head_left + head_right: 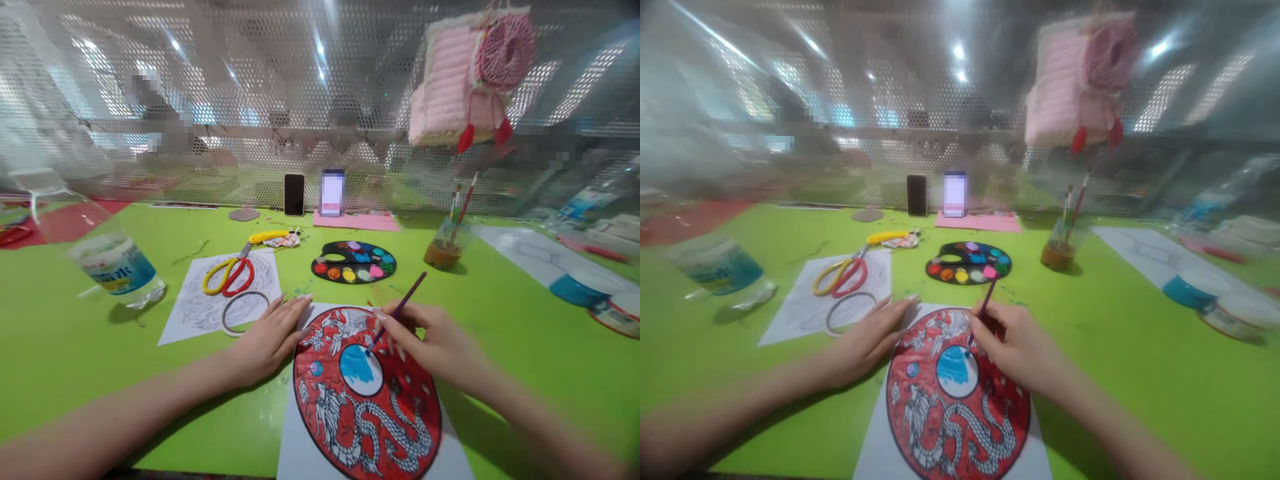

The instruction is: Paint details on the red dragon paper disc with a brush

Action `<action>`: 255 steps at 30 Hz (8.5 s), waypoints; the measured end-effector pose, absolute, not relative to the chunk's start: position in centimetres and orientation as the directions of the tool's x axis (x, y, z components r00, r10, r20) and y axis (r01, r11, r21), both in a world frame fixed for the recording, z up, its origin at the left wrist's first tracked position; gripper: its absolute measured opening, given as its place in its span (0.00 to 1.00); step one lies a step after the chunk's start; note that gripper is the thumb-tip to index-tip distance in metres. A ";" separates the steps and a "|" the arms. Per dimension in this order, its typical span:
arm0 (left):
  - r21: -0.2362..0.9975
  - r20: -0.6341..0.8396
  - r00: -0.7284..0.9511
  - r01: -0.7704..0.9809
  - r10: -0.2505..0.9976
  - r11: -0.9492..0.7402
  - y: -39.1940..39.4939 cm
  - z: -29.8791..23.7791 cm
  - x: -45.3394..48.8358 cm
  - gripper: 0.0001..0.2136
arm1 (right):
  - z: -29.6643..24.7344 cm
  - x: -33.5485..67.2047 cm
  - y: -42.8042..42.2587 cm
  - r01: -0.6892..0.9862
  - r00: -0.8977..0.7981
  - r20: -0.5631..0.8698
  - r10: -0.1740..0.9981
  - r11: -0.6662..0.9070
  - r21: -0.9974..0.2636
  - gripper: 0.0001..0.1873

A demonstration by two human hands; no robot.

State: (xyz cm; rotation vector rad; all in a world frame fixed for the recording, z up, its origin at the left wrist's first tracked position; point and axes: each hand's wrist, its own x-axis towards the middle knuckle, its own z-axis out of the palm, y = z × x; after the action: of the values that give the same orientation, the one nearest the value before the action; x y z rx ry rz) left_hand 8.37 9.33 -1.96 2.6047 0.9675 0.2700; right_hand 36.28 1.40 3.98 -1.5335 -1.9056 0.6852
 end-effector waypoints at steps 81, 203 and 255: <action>0.127 0.183 0.731 0.645 0.657 -0.754 9.2 -3.4 7.7 0.26 | 0.5 37.9 -0.5 0.814 -0.189 0.416 0.890 0.379 -0.440 0.19; 0.136 0.165 0.717 0.663 0.677 -0.736 9.4 -2.1 8.4 0.24 | 2.1 37.3 0.3 0.355 -0.225 -0.118 0.967 -0.032 -0.934 0.26; 0.115 0.218 0.713 0.659 0.666 -0.743 9.6 -3.0 8.2 0.25 | 3.3 40.0 21.9 0.871 0.201 0.258 0.945 -0.051 -0.489 0.15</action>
State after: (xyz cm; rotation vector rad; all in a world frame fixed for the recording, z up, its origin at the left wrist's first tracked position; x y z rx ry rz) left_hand 8.23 9.63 -2.97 2.8813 1.1145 0.3832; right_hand 40.02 21.88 3.25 -1.9349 -1.6847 0.1770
